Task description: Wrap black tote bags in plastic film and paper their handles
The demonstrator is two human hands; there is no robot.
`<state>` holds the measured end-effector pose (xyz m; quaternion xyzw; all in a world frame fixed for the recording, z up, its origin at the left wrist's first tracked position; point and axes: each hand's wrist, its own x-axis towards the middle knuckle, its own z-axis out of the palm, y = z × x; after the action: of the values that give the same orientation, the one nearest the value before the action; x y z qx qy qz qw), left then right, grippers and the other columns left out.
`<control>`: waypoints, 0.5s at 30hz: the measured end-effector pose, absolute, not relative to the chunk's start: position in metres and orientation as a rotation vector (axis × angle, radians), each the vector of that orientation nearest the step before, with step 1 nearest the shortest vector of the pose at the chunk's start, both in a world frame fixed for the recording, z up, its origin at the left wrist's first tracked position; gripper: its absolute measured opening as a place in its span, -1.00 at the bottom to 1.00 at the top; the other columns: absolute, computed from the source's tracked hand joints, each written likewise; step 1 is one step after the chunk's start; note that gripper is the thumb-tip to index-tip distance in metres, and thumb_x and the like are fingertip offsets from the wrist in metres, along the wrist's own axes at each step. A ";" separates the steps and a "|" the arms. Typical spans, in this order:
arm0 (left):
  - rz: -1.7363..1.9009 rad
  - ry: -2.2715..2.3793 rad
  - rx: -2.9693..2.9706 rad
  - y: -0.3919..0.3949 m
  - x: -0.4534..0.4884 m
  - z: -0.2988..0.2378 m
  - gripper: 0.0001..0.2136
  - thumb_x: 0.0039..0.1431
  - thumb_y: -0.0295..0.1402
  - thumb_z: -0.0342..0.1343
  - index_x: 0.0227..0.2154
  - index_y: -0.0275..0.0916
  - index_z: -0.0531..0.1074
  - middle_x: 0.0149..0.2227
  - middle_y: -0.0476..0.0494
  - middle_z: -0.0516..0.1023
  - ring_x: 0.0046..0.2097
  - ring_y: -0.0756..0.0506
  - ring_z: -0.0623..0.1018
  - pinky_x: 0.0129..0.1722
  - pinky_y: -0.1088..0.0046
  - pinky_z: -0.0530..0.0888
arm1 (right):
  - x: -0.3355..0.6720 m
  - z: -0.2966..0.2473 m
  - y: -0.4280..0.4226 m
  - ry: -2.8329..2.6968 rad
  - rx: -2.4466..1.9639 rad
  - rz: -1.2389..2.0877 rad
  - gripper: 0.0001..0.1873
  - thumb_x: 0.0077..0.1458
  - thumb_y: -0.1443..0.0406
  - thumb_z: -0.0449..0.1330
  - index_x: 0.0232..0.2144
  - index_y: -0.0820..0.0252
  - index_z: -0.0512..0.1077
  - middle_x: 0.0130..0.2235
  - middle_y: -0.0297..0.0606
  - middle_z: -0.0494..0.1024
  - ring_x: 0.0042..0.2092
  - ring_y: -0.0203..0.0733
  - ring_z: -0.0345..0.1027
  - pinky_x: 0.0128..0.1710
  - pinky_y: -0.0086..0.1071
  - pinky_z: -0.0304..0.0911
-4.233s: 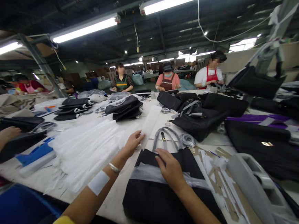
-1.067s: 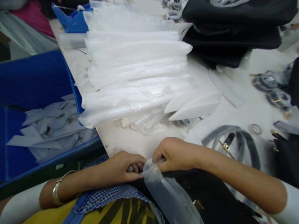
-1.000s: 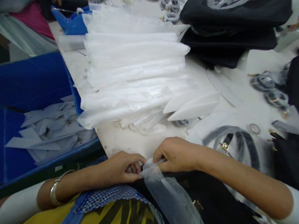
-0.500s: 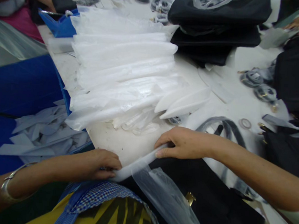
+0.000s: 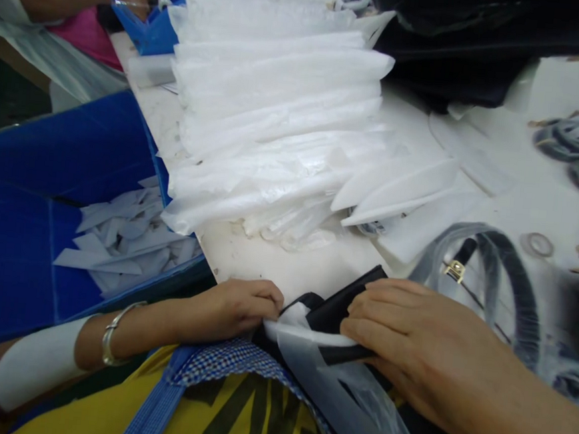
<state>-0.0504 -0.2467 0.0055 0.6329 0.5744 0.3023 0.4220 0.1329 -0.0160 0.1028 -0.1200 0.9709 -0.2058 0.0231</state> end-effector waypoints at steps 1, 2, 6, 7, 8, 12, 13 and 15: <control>0.847 1.432 1.532 -0.245 -0.046 0.000 -0.75 0.11 -0.66 -0.02 -0.32 -0.22 0.48 -0.07 -0.07 0.51 -0.06 0.00 0.52 -0.02 0.55 0.42 | 0.133 0.104 -0.017 3.013 -0.426 -0.614 -0.80 0.23 0.29 0.07 -0.19 -0.03 0.48 -0.20 -0.35 0.63 -0.17 -0.14 0.51 -0.10 -0.24 0.37; 0.924 1.426 1.467 -0.243 -0.042 -0.005 -0.75 0.07 -0.68 -0.01 -0.36 -0.24 0.47 -0.10 -0.08 0.53 -0.06 0.00 0.52 -0.02 0.55 0.42 | 0.133 0.104 -0.018 3.015 -0.472 -0.596 -0.79 0.23 0.31 0.06 -0.18 -0.01 0.47 -0.19 -0.33 0.63 -0.16 -0.14 0.51 -0.11 -0.24 0.37; 0.954 1.438 1.266 -0.238 -0.032 -0.014 -0.74 0.02 -0.67 -0.01 -0.31 -0.25 0.47 -0.18 -0.09 0.57 -0.14 0.00 0.56 -0.12 0.56 0.48 | 0.132 0.096 -0.013 2.985 -0.419 -0.579 -0.79 0.25 0.30 0.05 -0.15 0.02 0.46 -0.15 -0.28 0.62 -0.12 -0.11 0.49 -0.12 -0.21 0.36; 0.889 1.460 1.292 -0.237 -0.032 -0.012 -0.72 0.02 -0.66 0.00 -0.27 -0.24 0.47 -0.19 -0.09 0.58 -0.15 -0.01 0.57 -0.13 0.54 0.48 | 0.132 0.091 -0.010 2.963 -0.381 -0.569 -0.79 0.25 0.26 0.07 -0.13 0.02 0.46 -0.12 -0.28 0.61 -0.08 -0.09 0.48 -0.07 -0.18 0.35; 0.807 1.492 1.350 -0.237 -0.033 -0.008 -0.72 0.03 -0.65 0.00 -0.26 -0.23 0.48 -0.20 -0.09 0.59 -0.15 -0.03 0.57 -0.11 0.52 0.49 | 0.131 0.084 -0.006 2.939 -0.341 -0.555 -0.78 0.25 0.21 0.10 -0.09 0.01 0.46 -0.09 -0.27 0.60 -0.03 -0.06 0.46 0.01 -0.13 0.32; 0.416 1.672 1.609 -0.237 -0.040 0.014 -0.78 0.14 -0.57 -0.02 -0.27 -0.21 0.48 -0.25 -0.12 0.61 -0.20 -0.13 0.60 -0.12 0.33 0.52 | 0.121 0.054 0.008 2.876 -0.248 -0.529 -0.44 0.11 -0.06 0.23 0.12 -0.04 0.40 0.13 -0.20 0.48 0.21 0.13 0.25 0.25 0.16 0.00; 0.347 1.730 1.617 -0.237 -0.041 0.018 -0.77 0.18 -0.55 -0.05 -0.22 -0.21 0.47 -0.27 -0.13 0.61 -0.23 -0.15 0.61 -0.15 0.28 0.54 | 0.118 0.048 0.010 2.865 -0.236 -0.534 -0.34 0.08 -0.11 0.23 0.17 -0.04 0.36 0.19 -0.17 0.42 0.26 0.18 0.17 0.26 0.19 -0.05; 0.350 1.872 1.581 -0.238 -0.042 0.025 -0.72 0.25 -0.53 -0.10 -0.08 -0.22 0.43 -0.24 -0.16 0.62 -0.22 -0.17 0.62 -0.16 0.22 0.57 | 0.110 0.036 0.011 2.834 -0.229 -0.561 -0.20 0.05 -0.17 0.21 0.25 -0.01 0.27 0.27 -0.11 0.32 0.31 0.23 0.07 0.27 0.21 -0.11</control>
<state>-0.0422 -0.2375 0.0250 0.6035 0.7148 0.1337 0.3272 0.1097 0.0112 0.0361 -0.0783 0.9706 -0.1923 0.1215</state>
